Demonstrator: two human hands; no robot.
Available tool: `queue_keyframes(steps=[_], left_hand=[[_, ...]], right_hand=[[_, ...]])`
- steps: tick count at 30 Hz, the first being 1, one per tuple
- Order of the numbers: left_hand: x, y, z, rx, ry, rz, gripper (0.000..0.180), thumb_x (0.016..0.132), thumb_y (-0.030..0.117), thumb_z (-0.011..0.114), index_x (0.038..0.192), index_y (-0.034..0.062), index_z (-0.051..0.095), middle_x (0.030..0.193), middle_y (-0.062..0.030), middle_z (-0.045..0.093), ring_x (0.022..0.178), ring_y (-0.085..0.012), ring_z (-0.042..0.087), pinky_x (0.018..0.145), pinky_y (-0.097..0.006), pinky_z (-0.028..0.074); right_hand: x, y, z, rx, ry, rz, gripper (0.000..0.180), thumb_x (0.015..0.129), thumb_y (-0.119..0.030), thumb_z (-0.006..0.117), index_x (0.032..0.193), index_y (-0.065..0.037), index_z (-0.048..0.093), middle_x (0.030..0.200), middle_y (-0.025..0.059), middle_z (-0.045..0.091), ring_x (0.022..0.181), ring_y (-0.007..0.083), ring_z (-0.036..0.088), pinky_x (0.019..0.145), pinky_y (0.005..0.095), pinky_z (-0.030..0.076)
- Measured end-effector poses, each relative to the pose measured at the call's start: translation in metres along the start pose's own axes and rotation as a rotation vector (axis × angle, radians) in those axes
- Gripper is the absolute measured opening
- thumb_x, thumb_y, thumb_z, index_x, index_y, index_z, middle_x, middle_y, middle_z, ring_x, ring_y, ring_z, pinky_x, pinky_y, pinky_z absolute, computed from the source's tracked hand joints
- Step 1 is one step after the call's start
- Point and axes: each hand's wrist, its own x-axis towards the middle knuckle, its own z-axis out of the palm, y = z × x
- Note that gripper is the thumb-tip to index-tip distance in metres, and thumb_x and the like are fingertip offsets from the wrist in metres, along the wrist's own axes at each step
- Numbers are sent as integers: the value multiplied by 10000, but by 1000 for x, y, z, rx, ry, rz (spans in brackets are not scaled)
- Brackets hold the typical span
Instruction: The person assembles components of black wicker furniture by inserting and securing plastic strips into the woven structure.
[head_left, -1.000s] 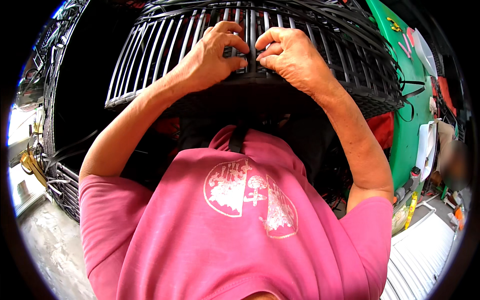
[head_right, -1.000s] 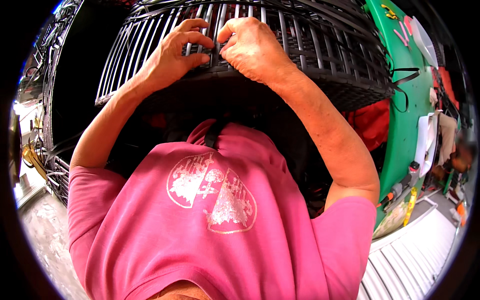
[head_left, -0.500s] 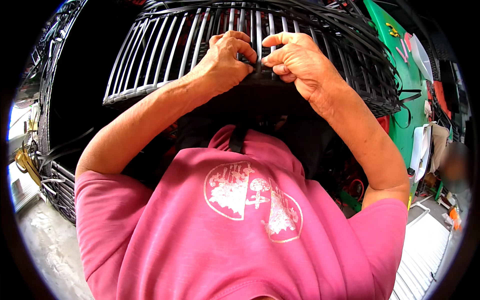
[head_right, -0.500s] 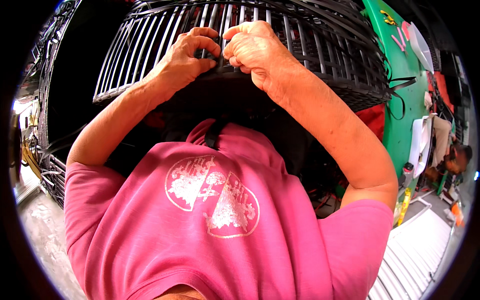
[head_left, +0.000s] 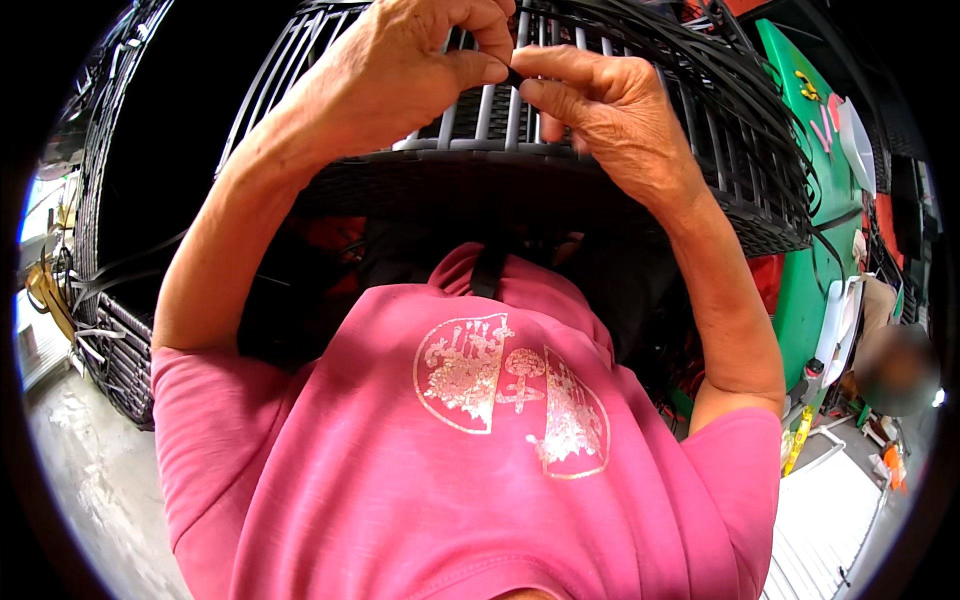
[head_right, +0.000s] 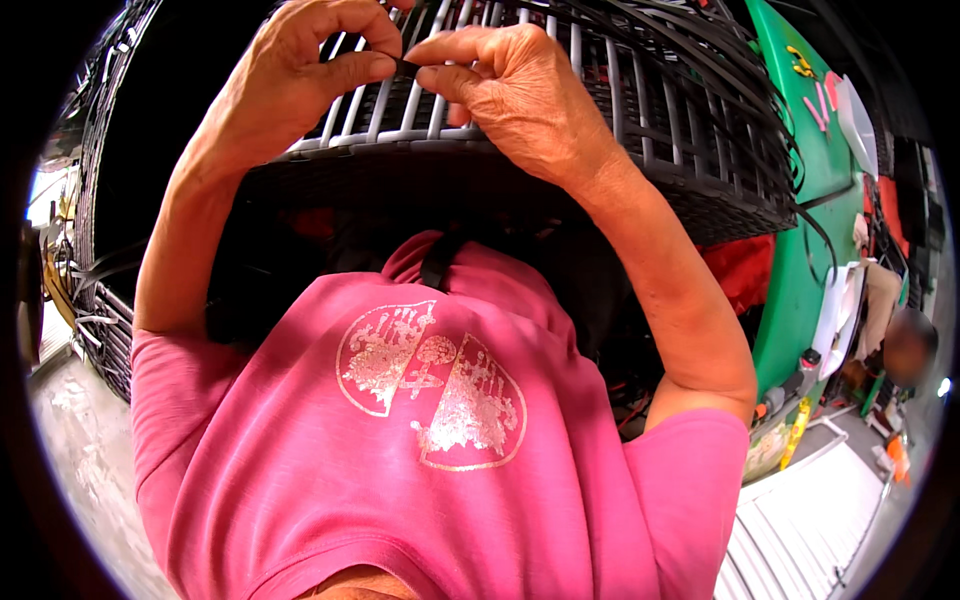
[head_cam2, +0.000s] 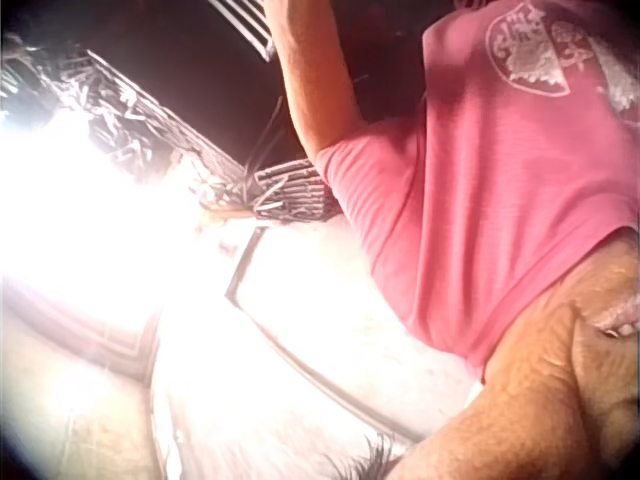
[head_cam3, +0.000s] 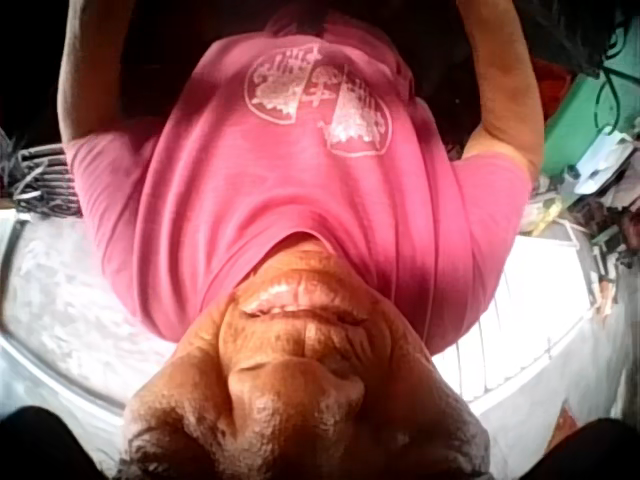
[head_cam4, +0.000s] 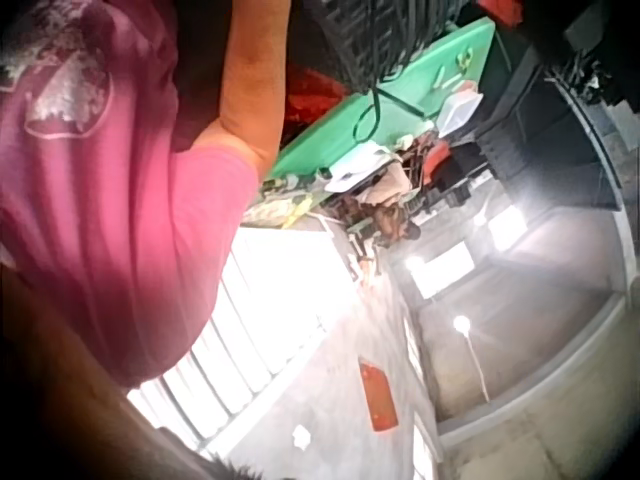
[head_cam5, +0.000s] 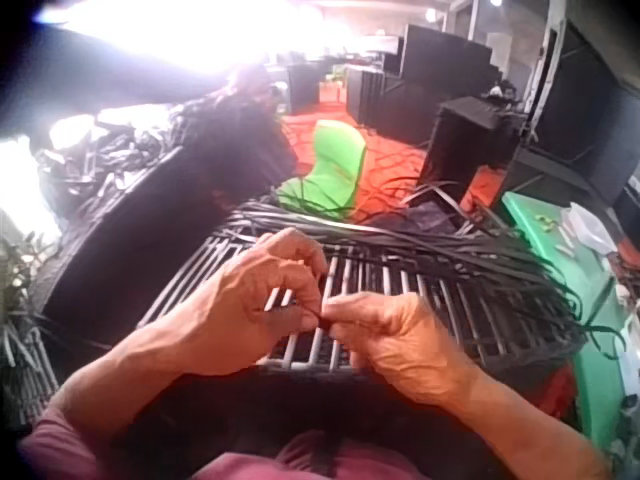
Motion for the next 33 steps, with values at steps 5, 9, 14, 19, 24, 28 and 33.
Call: queue_keyframes(steps=[5,9,14,19,24,28,33], left_hand=[[-40,-30,23,127,65,-128,158,818,0,660,967,44,632,1229,-103,555,1208,-306,481,986,-389,411],[-51,-46,38,350,-90,-115,200,832,55,661,1030,62,683,1475,-102,400,1382,-331,320,1119,-439,287],[-38,-50,38,275,-259,-195,216,813,118,663,1016,64,717,1542,-87,322,1443,-308,233,1166,-428,221],[-40,-62,38,187,-222,-215,248,783,142,678,1005,37,709,1546,-116,315,1448,-286,235,1168,-414,219],[-40,-62,44,254,-226,-251,230,786,125,682,1006,69,719,1536,-112,339,1443,-295,246,1162,-421,226],[-39,-58,47,228,-168,-287,163,787,111,695,944,82,725,1512,-89,381,1407,-296,309,1141,-420,251],[-37,-55,28,-172,-22,-379,65,797,86,715,854,59,699,1389,-52,495,1290,-243,437,1067,-372,320]], right_hand=[[3,-2,1,-179,42,1,124,835,-97,652,857,5,719,672,73,678,583,132,632,559,269,495],[11,-17,-4,-634,-103,-30,146,675,-44,562,724,21,683,682,245,635,663,336,680,630,376,533],[23,-2,2,-555,-179,61,139,685,-48,587,747,23,690,625,213,631,618,315,670,617,381,527],[14,-2,-11,-499,-8,-2,101,788,-36,620,821,25,693,647,83,620,623,130,608,588,283,491],[10,3,-1,-541,-59,16,168,743,-72,604,839,-28,735,762,182,684,691,327,677,664,408,529],[21,6,13,-614,-126,19,122,706,-72,606,735,-7,705,769,189,683,700,350,669,686,405,535],[29,38,15,-645,191,-604,168,843,-93,660,989,-37,720,793,140,702,657,260,668,603,354,532]])
